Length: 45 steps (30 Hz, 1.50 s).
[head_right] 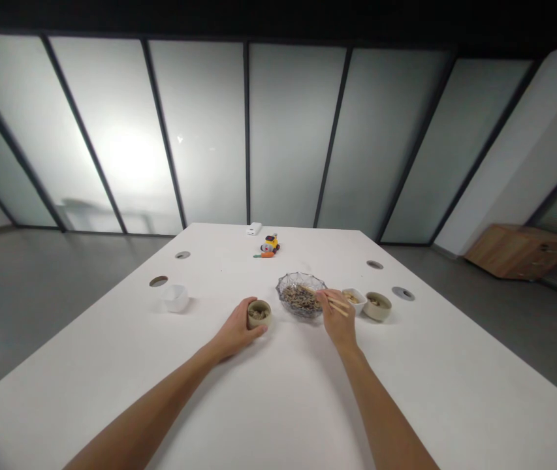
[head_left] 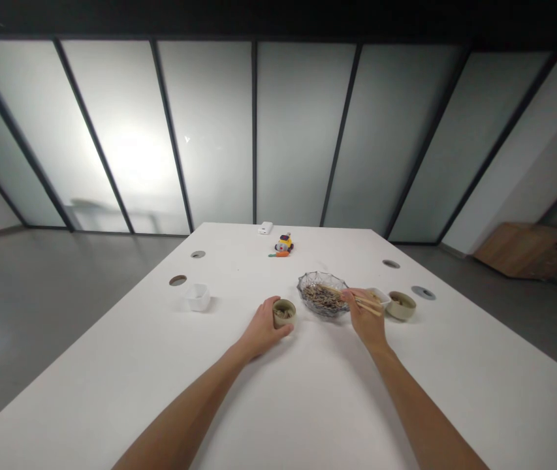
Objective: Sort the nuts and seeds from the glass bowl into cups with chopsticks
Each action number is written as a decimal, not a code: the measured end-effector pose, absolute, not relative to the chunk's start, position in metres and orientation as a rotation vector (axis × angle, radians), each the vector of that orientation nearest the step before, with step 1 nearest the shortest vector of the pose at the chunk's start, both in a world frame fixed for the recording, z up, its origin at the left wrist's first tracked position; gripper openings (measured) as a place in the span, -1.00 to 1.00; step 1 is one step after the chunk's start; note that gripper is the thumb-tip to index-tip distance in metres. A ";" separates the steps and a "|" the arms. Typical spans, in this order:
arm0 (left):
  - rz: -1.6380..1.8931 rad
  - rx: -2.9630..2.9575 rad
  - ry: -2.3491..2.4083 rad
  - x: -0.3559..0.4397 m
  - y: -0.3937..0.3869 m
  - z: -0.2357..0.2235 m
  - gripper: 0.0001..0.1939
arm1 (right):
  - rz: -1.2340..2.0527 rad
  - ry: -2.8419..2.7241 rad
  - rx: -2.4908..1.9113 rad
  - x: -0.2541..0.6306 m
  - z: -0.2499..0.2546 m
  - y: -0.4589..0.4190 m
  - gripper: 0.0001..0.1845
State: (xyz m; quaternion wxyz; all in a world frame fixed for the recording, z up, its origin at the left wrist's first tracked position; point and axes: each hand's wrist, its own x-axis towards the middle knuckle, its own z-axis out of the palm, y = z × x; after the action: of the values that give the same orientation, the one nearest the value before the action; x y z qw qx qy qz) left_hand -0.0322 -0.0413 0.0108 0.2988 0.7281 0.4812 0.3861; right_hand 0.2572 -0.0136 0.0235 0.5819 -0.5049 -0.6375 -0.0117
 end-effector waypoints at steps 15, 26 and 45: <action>1.035 1.937 1.253 -0.032 -0.039 0.009 -0.31 | 0.156 -1.559 -1.092 0.256 0.020 -0.013 -0.55; 1.022 1.931 1.265 -0.032 -0.038 0.009 -0.29 | 0.226 -1.689 -1.035 0.252 0.021 -0.018 -0.63; 1.043 1.919 1.247 -0.033 -0.039 0.008 -0.31 | -0.013 -1.485 -1.216 0.263 0.024 -0.011 -0.45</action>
State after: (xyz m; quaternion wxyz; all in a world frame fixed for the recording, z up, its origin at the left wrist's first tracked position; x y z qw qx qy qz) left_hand -0.0331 -0.0385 0.0084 0.3082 0.7259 0.4717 0.3944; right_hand 0.2628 -0.0111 0.0243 0.5738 -0.5187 -0.6337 -0.0055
